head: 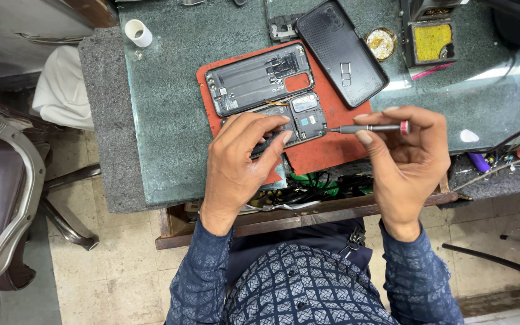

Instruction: The person removes the back cover of a smartphone, then uses a screwdriver to remove screws from the internal frame. They lift out the camera module and set it aside, then use tweezers to disconnect ribbon cables and remove the motherboard from the phone chassis.

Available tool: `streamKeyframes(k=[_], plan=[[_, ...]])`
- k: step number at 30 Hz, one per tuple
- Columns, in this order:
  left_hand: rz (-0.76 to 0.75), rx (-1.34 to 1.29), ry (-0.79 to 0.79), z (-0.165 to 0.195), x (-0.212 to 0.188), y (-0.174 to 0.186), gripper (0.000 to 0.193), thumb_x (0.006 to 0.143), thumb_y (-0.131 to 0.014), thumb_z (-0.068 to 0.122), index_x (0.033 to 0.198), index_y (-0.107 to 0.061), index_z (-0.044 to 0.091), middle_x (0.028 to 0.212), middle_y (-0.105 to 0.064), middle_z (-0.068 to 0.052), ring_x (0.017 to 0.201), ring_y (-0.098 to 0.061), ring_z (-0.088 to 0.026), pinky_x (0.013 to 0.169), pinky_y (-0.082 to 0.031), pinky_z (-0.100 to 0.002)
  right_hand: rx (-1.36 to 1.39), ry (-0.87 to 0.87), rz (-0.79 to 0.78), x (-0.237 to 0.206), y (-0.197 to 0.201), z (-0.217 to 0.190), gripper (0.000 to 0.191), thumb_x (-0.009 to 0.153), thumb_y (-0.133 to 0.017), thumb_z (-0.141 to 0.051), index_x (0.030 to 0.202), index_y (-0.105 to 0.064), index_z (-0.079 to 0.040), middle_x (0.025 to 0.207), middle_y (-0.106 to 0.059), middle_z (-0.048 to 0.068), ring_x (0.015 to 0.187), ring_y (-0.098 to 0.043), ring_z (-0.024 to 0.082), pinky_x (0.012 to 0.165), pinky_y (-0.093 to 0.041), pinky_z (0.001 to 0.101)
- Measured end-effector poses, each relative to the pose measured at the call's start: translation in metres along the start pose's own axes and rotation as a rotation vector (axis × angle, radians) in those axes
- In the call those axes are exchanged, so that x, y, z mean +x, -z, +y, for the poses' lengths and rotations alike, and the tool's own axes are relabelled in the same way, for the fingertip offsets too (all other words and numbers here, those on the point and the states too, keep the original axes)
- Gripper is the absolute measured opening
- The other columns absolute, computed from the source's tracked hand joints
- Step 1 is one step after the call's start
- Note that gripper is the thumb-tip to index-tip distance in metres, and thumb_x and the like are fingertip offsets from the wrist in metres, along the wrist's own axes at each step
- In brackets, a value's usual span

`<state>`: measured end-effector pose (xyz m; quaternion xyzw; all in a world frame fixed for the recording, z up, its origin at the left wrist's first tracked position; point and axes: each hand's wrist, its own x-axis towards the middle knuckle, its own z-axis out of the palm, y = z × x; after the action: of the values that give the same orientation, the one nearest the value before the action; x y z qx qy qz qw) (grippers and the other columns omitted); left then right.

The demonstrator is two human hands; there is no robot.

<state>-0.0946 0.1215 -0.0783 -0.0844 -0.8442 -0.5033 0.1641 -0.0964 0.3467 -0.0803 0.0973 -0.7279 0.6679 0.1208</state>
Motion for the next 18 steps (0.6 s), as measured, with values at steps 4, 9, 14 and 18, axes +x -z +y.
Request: streamKeyframes(k=[4,9,14,18], plan=[[-0.006,0.020,0.007,-0.001,-0.001,0.000,0.018,0.094,-0.078,0.014,0.110,-0.074,0.009,0.105,-0.073,-0.003,0.090,-0.069,-0.018,0.075,-0.058,-0.030,0.030,-0.051,0.032,-0.004,0.007,0.009,0.027,0.107,-0.069,0.013,0.121,-0.050,0.000,0.118,-0.069,0.016,0.113,-0.070,0.018,0.104,-0.057,0.0290],[0.000,0.030,-0.005,-0.002,-0.001,-0.001,0.017,0.094,-0.077,0.014,0.111,-0.074,0.010,0.105,-0.073,-0.003,0.088,-0.068,-0.017,0.074,-0.057,-0.029,0.069,-0.060,0.017,-0.005,0.012,0.015,0.024,0.106,-0.069,0.012,0.119,-0.052,0.000,0.118,-0.068,0.015,0.112,-0.068,0.016,0.107,-0.055,0.0286],[0.004,0.047,-0.008,-0.003,-0.001,-0.001,0.016,0.095,-0.077,0.014,0.110,-0.074,0.009,0.104,-0.073,-0.003,0.086,-0.068,-0.016,0.073,-0.057,-0.029,0.123,-0.081,0.064,-0.004,0.016,0.016,0.021,0.107,-0.070,0.010,0.115,-0.055,-0.001,0.114,-0.069,0.013,0.105,-0.068,0.015,0.102,-0.055,0.0273],[0.005,0.050,-0.007,-0.003,-0.001,-0.002,0.016,0.095,-0.076,0.013,0.110,-0.074,0.009,0.104,-0.073,-0.003,0.085,-0.068,-0.017,0.073,-0.056,-0.029,-0.004,-0.062,0.062,0.000,0.019,0.017,0.019,0.107,-0.072,0.011,0.114,-0.057,0.002,0.114,-0.069,0.013,0.104,-0.066,0.013,0.099,-0.053,0.0251]])
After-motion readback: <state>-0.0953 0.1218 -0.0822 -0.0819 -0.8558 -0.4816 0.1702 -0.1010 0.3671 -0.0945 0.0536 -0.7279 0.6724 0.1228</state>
